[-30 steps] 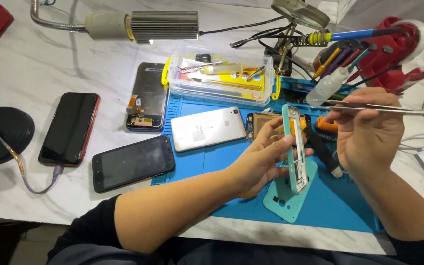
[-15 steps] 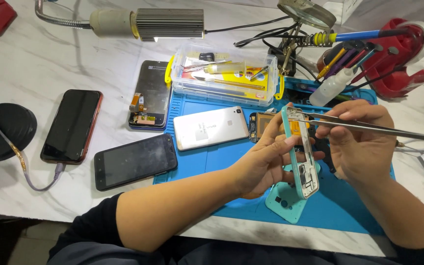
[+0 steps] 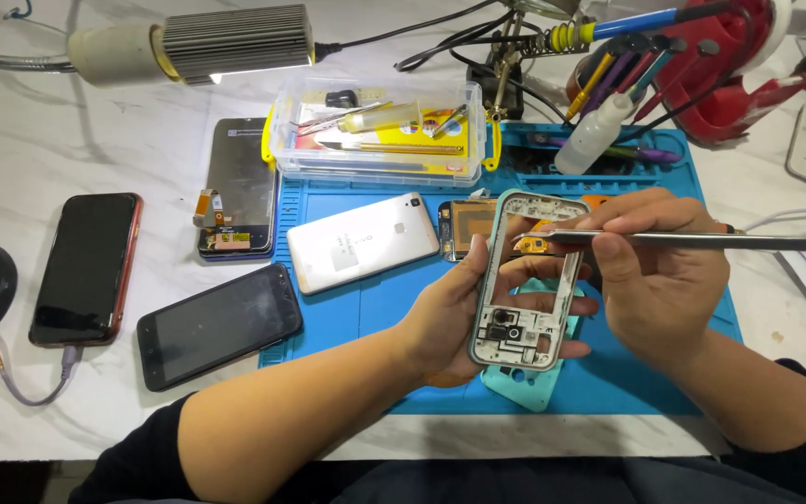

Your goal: A person performs precision repair on a mobile phone frame using tweezers and a scraper to handle small components and adhesive.

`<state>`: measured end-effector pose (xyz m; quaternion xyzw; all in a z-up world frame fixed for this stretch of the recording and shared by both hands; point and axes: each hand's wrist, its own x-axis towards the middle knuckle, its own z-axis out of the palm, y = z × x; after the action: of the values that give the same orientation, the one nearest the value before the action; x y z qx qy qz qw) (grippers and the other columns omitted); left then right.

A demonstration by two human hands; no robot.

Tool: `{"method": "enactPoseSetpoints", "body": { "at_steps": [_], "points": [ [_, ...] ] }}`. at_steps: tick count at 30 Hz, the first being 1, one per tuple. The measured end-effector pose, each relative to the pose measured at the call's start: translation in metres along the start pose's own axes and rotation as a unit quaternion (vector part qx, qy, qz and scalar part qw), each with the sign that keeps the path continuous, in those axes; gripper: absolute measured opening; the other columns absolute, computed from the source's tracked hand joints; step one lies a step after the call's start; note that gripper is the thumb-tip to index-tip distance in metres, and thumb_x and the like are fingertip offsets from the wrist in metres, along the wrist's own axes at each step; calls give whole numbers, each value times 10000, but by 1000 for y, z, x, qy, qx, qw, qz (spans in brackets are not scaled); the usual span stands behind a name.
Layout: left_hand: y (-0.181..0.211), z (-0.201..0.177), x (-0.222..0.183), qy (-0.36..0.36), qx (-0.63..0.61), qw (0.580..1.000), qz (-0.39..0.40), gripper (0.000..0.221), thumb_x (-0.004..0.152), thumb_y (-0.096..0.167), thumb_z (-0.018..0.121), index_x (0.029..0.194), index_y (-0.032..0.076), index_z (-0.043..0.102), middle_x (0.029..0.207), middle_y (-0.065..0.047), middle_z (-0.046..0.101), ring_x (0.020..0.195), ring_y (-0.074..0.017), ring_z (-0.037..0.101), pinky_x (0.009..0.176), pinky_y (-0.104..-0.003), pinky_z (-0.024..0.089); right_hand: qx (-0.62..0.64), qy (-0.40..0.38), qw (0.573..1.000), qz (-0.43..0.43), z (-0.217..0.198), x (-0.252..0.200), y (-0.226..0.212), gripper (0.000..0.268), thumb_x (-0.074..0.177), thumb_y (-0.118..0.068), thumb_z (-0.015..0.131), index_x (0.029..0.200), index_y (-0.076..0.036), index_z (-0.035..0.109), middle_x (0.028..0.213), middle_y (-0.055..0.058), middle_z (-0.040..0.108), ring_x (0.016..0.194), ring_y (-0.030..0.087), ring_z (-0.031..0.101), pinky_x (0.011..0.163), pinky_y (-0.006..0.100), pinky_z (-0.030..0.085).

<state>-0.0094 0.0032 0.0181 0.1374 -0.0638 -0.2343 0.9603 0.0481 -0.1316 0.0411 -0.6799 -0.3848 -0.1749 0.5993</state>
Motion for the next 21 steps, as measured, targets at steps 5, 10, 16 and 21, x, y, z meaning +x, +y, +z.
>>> {"method": "enactPoseSetpoints", "body": {
  "at_steps": [5,10,16,21],
  "points": [
    [-4,-5,1,1,-12,1000,-9,536,785,463,403,1231,178,315,1127,-154,374,1053,-393,379,816,-560,347,19,10,1000,-19,3,1,0,81,813,-24,481,826,-29,402,787,132,482,711,215,561,640,288,548],
    [-6,-7,1,13,-28,1000,-3,456,799,439,415,1190,216,345,1123,-130,373,1042,-374,393,805,-558,357,22,13,999,-19,3,0,2,95,801,4,498,828,-24,411,793,137,483,722,207,555,644,294,554],
    [-6,-7,1,2,-15,1000,1,496,796,446,404,1218,200,319,1135,-149,372,1065,-390,379,804,-546,366,-3,14,1000,-19,1,1,1,91,814,-29,493,829,-31,404,784,136,490,703,204,552,627,282,538],
    [-7,-8,1,-3,-15,1000,1,476,803,440,408,1212,211,322,1120,-127,387,1064,-379,384,816,-537,365,8,23,1000,14,3,2,-1,81,819,-54,497,815,-38,418,774,126,488,678,197,552,584,255,531]
  ]
}}
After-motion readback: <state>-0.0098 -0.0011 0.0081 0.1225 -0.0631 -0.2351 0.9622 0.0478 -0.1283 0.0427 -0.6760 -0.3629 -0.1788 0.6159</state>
